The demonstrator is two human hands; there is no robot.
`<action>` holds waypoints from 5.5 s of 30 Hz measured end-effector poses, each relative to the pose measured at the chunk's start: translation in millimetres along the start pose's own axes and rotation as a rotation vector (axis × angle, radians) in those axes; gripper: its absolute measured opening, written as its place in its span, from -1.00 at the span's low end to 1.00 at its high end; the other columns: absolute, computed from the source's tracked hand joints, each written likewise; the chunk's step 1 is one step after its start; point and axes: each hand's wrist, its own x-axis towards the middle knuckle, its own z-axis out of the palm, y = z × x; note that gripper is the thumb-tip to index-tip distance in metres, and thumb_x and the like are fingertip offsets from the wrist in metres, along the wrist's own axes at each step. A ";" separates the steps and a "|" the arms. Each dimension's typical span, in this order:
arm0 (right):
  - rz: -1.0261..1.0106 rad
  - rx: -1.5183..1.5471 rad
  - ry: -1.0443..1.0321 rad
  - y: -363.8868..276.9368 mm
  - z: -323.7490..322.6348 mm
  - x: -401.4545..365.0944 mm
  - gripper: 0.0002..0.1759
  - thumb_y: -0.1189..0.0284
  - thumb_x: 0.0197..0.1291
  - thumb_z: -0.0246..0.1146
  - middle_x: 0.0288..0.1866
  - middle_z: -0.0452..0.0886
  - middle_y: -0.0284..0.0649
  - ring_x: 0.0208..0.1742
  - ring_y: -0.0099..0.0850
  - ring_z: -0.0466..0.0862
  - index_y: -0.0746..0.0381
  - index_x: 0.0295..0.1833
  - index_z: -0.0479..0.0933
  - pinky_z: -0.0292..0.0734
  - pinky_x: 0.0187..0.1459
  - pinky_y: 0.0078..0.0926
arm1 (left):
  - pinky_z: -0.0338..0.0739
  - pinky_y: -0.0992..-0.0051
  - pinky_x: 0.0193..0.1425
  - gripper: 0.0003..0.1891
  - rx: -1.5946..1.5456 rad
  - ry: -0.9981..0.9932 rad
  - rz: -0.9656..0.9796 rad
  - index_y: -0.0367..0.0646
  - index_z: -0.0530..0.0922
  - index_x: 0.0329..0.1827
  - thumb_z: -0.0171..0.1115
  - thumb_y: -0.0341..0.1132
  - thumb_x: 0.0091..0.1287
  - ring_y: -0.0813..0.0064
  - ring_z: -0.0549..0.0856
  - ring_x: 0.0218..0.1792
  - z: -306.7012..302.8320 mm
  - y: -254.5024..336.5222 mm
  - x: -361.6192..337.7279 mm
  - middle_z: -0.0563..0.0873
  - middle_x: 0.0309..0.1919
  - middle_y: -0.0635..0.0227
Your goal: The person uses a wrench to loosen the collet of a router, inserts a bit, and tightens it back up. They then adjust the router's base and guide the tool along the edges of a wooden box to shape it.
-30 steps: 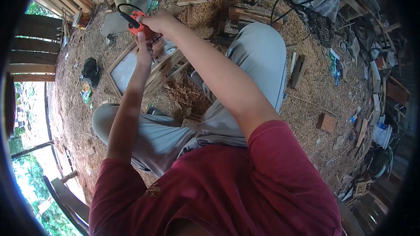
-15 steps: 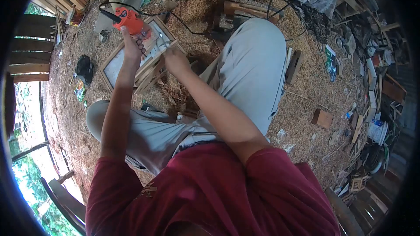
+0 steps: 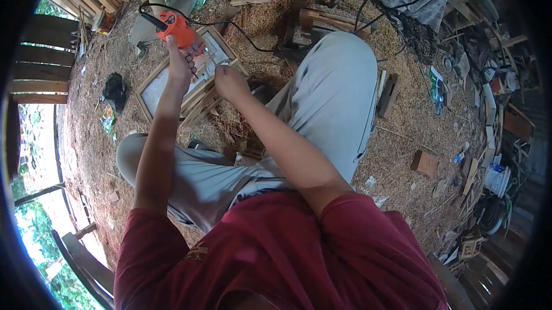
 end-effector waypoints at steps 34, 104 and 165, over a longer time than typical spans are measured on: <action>-0.100 0.108 0.103 15.8 12.8 0.0 -0.45 0.13 0.57 -0.07 -0.28 0.66 0.17 -0.14 0.10 0.68 0.44 -0.09 0.58 0.52 0.04 -0.03 | 0.21 0.56 -0.44 -0.10 0.082 -0.054 0.169 0.09 0.20 0.36 -0.13 0.68 0.32 0.71 0.26 -0.50 3.1 -11.2 13.5 0.54 -0.25 0.47; 0.153 0.761 -0.119 36.8 43.7 18.5 -0.55 0.14 0.58 -0.06 -0.64 0.20 -0.43 -0.67 -0.53 0.16 0.08 -0.43 0.28 0.06 -0.57 -0.44 | 0.22 0.26 0.59 -0.09 0.035 -0.150 0.239 -0.07 0.03 0.67 -0.06 0.44 0.53 0.30 0.31 0.56 9.0 -0.2 -5.9 0.30 0.53 0.19; 0.057 -0.157 0.385 8.3 34.1 81.6 -0.51 0.21 0.11 0.44 -0.11 0.71 0.22 0.01 0.20 0.73 0.41 -0.04 0.58 0.62 0.04 0.06 | 0.45 0.28 0.43 -0.15 -0.029 -0.179 0.193 -0.05 0.13 0.60 -0.04 0.42 0.53 0.34 0.49 0.37 -3.0 5.8 -7.0 0.44 0.41 0.20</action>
